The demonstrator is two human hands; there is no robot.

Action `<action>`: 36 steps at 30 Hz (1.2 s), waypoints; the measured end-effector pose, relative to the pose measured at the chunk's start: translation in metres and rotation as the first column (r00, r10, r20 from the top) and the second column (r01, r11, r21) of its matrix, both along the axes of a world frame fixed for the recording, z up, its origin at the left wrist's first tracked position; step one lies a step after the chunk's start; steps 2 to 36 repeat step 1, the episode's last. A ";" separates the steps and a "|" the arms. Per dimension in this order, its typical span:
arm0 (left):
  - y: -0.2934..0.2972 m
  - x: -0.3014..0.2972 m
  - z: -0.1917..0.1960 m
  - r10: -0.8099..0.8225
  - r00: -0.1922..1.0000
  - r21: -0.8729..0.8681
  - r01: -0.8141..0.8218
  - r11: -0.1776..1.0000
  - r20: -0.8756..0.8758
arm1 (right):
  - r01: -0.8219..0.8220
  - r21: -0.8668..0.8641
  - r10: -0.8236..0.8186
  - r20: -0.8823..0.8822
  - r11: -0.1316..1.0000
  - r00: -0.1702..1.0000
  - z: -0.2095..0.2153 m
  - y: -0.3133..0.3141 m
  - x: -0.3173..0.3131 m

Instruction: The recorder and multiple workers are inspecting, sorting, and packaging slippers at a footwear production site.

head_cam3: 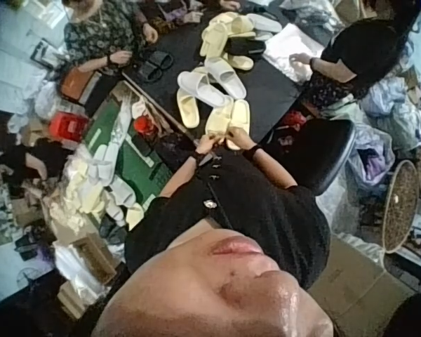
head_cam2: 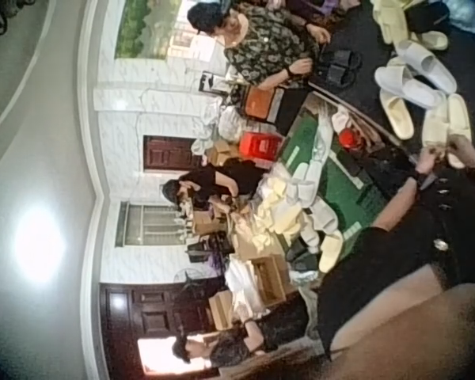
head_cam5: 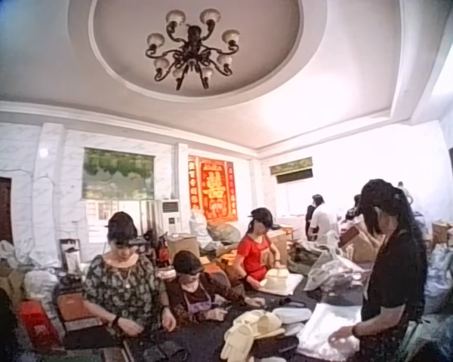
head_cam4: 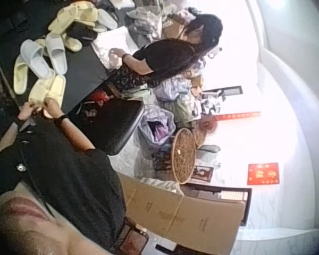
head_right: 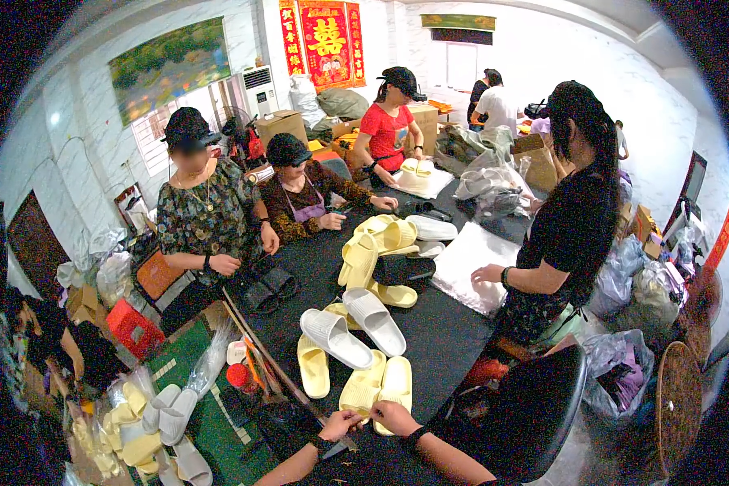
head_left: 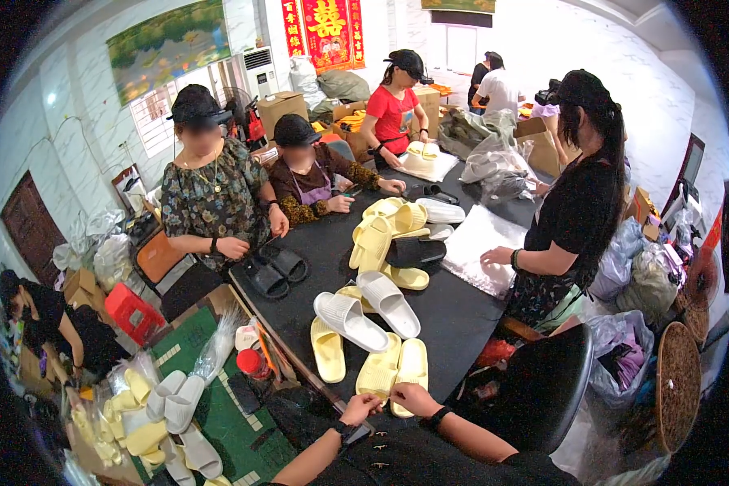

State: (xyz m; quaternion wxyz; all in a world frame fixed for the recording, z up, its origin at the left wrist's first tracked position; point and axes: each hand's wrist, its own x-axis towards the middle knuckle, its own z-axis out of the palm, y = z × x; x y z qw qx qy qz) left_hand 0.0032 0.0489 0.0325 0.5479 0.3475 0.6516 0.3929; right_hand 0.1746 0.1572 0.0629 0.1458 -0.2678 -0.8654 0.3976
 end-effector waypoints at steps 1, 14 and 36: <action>0.000 0.000 0.001 -0.002 1.000 -0.005 0.002 1.000 -0.020 | 0.003 -0.002 -0.003 0.011 1.000 1.000 0.001 0.000 0.000; 0.000 0.000 0.001 -0.002 1.000 -0.005 0.002 1.000 -0.020 | 0.003 -0.002 -0.003 0.011 1.000 1.000 0.001 0.000 0.000; 0.000 0.000 0.001 -0.002 1.000 -0.005 0.002 1.000 -0.020 | 0.003 -0.002 -0.003 0.011 1.000 1.000 0.001 0.000 0.000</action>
